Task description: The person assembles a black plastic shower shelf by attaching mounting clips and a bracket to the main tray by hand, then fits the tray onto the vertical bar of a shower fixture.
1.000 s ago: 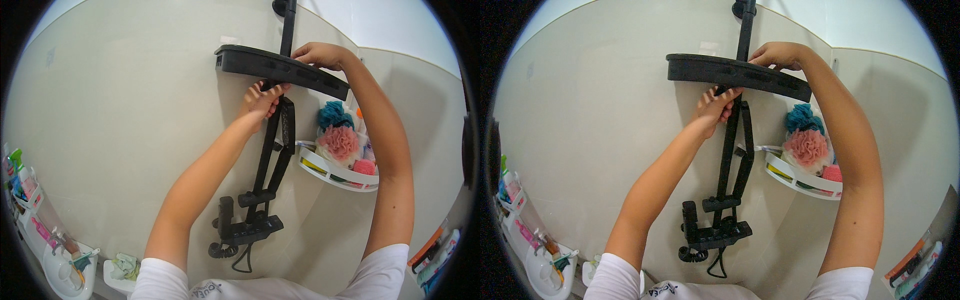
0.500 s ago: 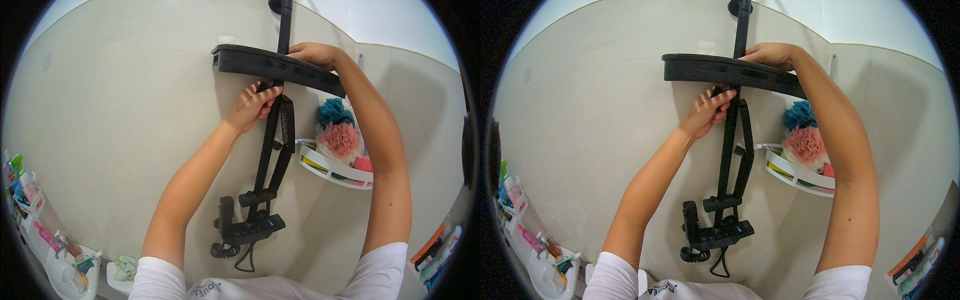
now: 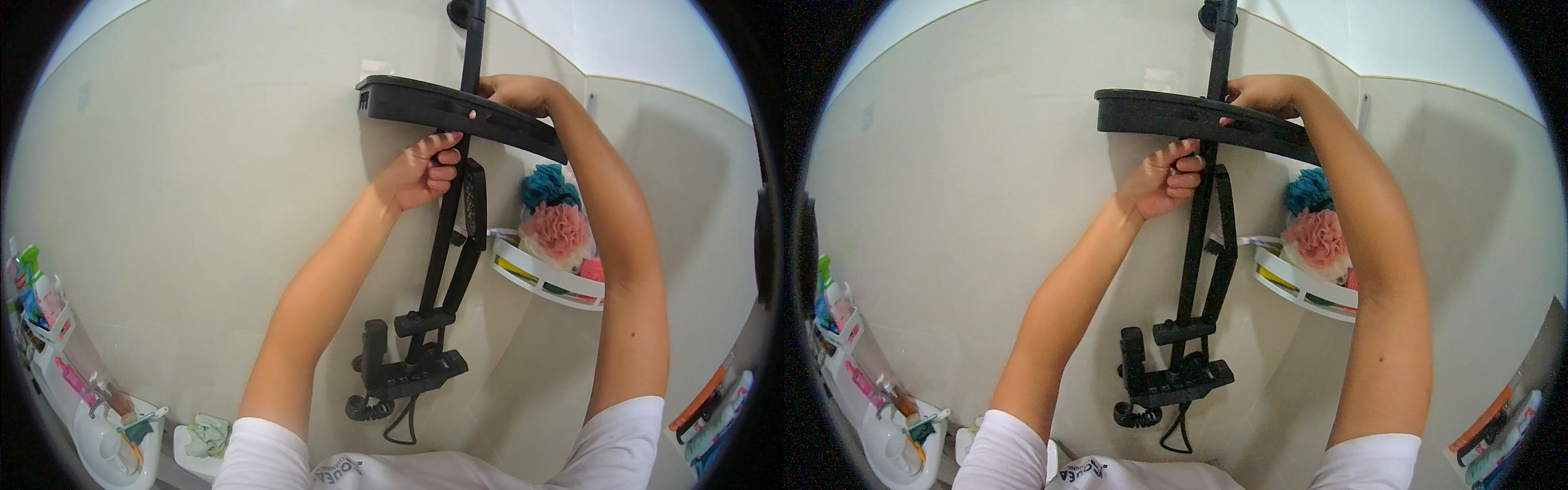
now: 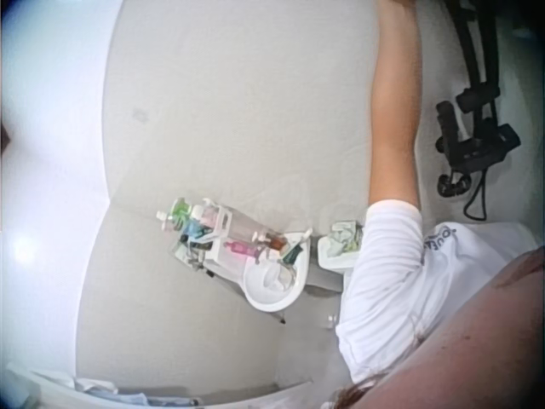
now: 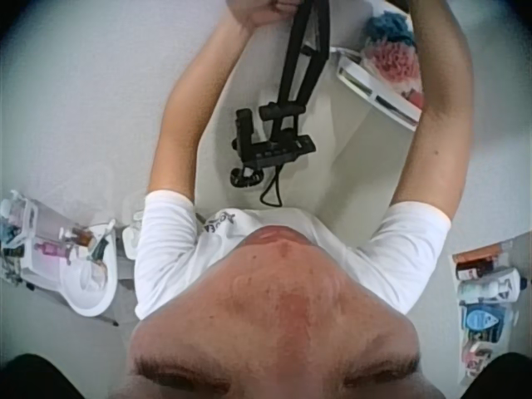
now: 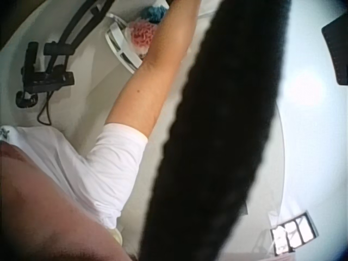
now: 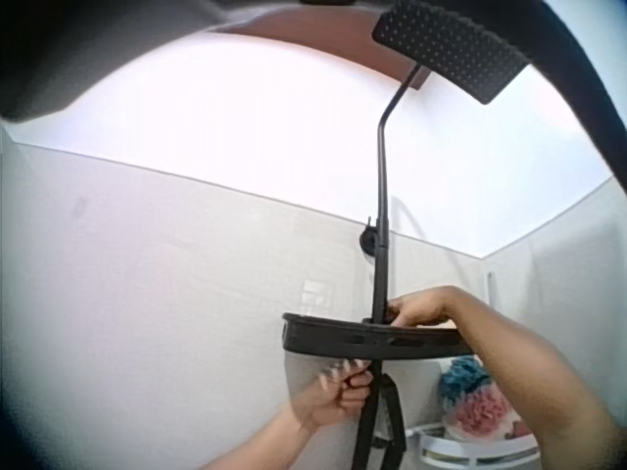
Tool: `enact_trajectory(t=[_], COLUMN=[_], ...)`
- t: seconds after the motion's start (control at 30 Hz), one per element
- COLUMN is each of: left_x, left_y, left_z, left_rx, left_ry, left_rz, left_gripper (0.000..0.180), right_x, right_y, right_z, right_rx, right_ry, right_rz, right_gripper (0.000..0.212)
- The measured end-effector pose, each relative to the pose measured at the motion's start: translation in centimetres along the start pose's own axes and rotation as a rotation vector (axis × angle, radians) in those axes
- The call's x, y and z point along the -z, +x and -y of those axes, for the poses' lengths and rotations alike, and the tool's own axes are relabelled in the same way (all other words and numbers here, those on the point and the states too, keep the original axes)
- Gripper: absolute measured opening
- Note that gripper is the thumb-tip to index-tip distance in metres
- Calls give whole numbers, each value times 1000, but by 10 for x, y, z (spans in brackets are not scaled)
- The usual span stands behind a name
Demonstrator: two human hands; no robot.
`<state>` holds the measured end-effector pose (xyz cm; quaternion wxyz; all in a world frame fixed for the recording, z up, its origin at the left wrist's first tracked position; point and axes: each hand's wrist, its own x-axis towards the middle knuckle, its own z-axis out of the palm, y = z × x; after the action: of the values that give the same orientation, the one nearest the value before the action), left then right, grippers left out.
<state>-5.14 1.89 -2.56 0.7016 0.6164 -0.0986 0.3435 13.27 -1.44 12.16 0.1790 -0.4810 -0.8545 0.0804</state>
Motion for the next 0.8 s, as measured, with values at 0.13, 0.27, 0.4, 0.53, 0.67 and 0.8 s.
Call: enact_trajectory(t=[0.13,0.27,0.4,0.53,0.67,0.8], left_x=[1,-23,-61,-61,-73,-63], left_y=[1,-18,-94,-112,-36,-3], left_z=[9,-3,-51,-134,-164,-134], left_rx=[-30,-6,136,-262,-408,-287], left_ry=[-133,412,1092,885,1154,1551], left_rz=[67,-234,-143,-5,-346,-504], left_gripper=[16,10,23,21,22,23], right_x=[4,5,6,4,6,6], right_y=[-6,-2,-4,-4,-9,-5], right_z=[-2,-1,-11,-3,1,1], right_rx=[92,82,73,112,107,91], right_ry=[276,219,221,232,254,274], right_rz=[61,69,45,54,48,55], right_gripper=[52,51,50,50,49,46])
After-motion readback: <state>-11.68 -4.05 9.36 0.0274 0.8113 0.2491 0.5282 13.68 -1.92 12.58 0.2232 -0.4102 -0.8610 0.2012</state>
